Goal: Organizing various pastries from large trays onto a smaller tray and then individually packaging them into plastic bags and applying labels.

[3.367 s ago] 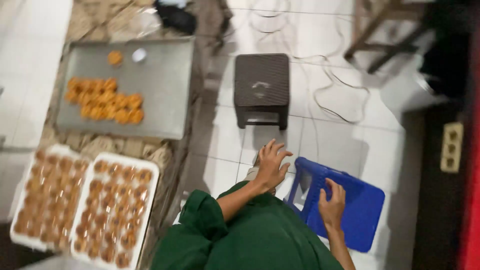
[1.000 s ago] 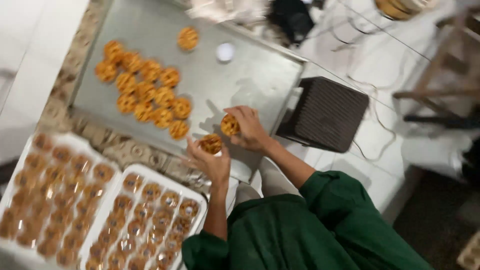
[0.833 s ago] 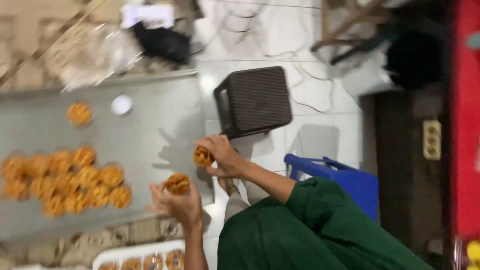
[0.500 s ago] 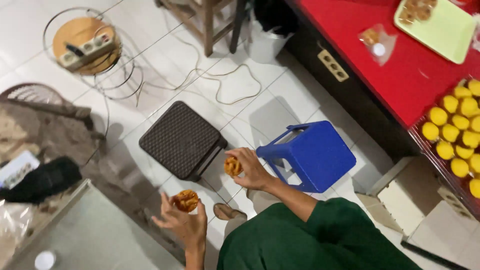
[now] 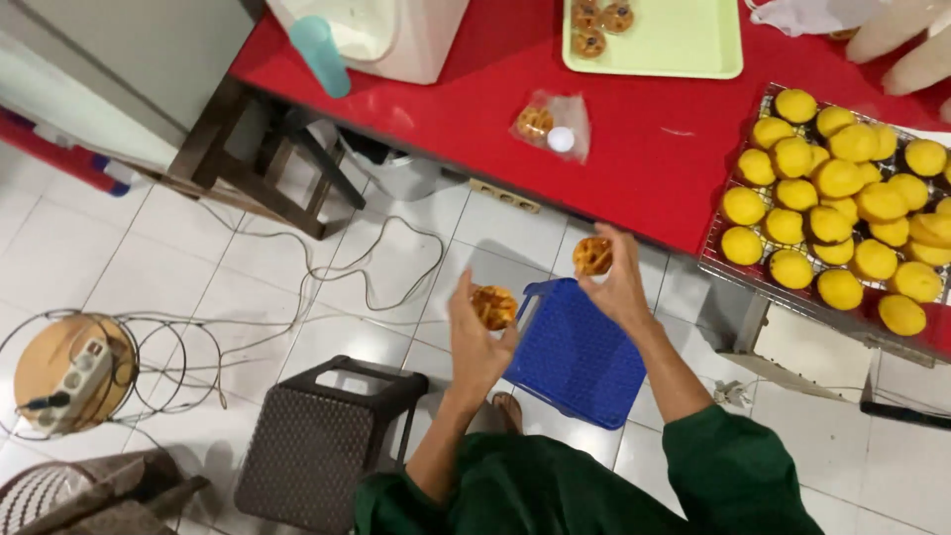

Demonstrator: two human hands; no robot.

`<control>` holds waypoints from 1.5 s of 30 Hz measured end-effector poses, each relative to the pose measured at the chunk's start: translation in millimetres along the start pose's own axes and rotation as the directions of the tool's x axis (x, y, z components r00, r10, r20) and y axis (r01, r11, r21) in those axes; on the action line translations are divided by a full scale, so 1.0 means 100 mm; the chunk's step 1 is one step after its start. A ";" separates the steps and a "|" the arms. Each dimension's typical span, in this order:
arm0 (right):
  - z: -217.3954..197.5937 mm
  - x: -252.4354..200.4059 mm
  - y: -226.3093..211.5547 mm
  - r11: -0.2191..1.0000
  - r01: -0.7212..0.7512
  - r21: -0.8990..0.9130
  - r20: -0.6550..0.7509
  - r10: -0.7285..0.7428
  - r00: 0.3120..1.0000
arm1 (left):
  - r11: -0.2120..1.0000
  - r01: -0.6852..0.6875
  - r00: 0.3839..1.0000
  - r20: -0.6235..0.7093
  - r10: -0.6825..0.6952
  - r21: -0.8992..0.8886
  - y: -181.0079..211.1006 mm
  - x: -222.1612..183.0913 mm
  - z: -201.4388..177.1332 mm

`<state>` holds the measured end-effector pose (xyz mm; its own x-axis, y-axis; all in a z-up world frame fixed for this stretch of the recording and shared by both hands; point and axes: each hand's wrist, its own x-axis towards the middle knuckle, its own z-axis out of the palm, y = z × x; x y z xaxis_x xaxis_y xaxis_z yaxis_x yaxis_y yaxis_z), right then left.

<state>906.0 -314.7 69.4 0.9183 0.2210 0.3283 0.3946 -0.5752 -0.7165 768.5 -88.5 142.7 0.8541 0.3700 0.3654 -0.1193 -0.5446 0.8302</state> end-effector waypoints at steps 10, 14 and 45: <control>-0.19 2.45 1.18 0.995 -0.095 -0.026 -0.221 0.087 0.971 | 0.960 0.071 0.729 0.670 0.136 -0.272 -0.50 1.86 2.37; 0.12 3.12 1.61 0.983 -0.183 0.002 -0.176 0.180 0.968 | 0.967 0.032 0.717 0.679 0.154 -0.254 -0.70 2.47 2.81; 0.16 3.23 1.43 0.903 -0.430 -0.013 -0.153 0.423 0.893 | 0.948 -0.277 0.791 0.524 0.316 -0.153 -1.45 3.82 3.51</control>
<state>1259.6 -312.5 63.1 0.9824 -0.1664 0.0847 -0.0386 -0.6246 -0.7800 1289.7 -132.1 14.0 0.9031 -0.2740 0.3307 -0.4277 -0.5038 0.7505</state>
